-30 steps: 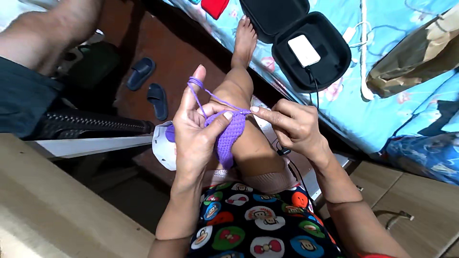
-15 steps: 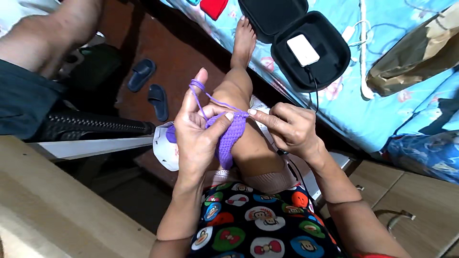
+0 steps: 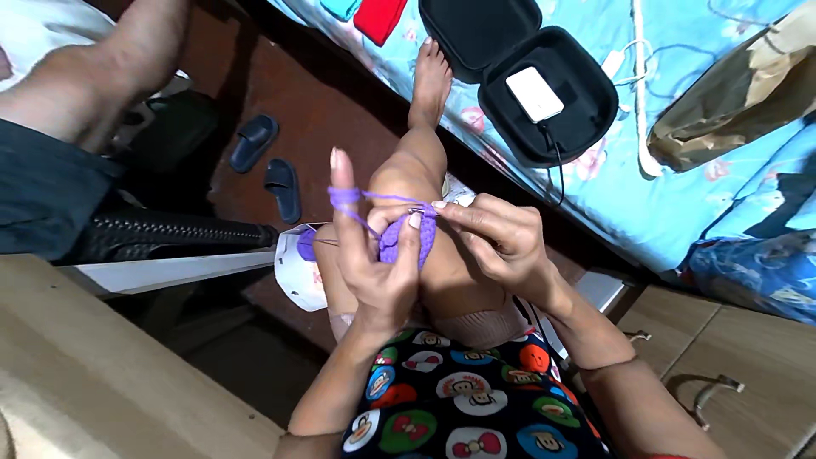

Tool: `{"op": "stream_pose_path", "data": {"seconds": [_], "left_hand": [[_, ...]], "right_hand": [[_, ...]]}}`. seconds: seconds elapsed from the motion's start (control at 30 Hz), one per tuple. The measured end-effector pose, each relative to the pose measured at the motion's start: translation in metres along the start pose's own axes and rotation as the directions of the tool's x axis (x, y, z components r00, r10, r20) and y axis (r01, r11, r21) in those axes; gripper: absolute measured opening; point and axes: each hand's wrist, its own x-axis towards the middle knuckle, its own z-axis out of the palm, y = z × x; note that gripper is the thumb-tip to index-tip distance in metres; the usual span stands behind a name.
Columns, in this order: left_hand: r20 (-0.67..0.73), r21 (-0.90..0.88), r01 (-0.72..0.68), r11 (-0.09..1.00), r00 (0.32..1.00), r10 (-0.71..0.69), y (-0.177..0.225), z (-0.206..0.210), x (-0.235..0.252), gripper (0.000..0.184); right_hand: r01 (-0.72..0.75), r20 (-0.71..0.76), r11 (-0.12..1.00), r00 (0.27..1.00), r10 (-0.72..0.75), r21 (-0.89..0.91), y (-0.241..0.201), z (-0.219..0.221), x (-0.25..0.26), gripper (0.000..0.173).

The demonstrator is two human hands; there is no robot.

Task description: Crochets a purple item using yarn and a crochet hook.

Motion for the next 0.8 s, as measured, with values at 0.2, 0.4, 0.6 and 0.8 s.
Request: {"op": "stream_pose_path", "data": {"seconds": [0.2,0.4,0.6,0.8], "left_hand": [[-0.094,0.194,-0.331,0.923,0.931,0.354,-0.022,0.008,-0.019,0.062],[0.076,-0.297,0.293,0.909,0.956,-0.284,0.004,-0.015,0.001,0.097],[0.312,-0.382,0.516,0.767,0.853,-0.418,0.008,-0.036,0.024,0.080],[0.395,-0.347,0.596,0.725,0.793,-0.463,0.007,-0.046,0.030,0.076]], "right_hand": [[-0.352,0.108,0.888,0.936,0.335,0.296,-0.027,0.005,0.010,0.038],[-0.032,0.022,0.987,0.999,0.029,0.156,-0.004,0.002,0.007,0.022],[0.242,-0.007,0.952,0.969,-0.247,-0.190,0.014,-0.003,0.002,0.015],[0.287,0.029,0.935,0.957,-0.288,-0.208,0.021,-0.009,-0.001,0.015]]}}
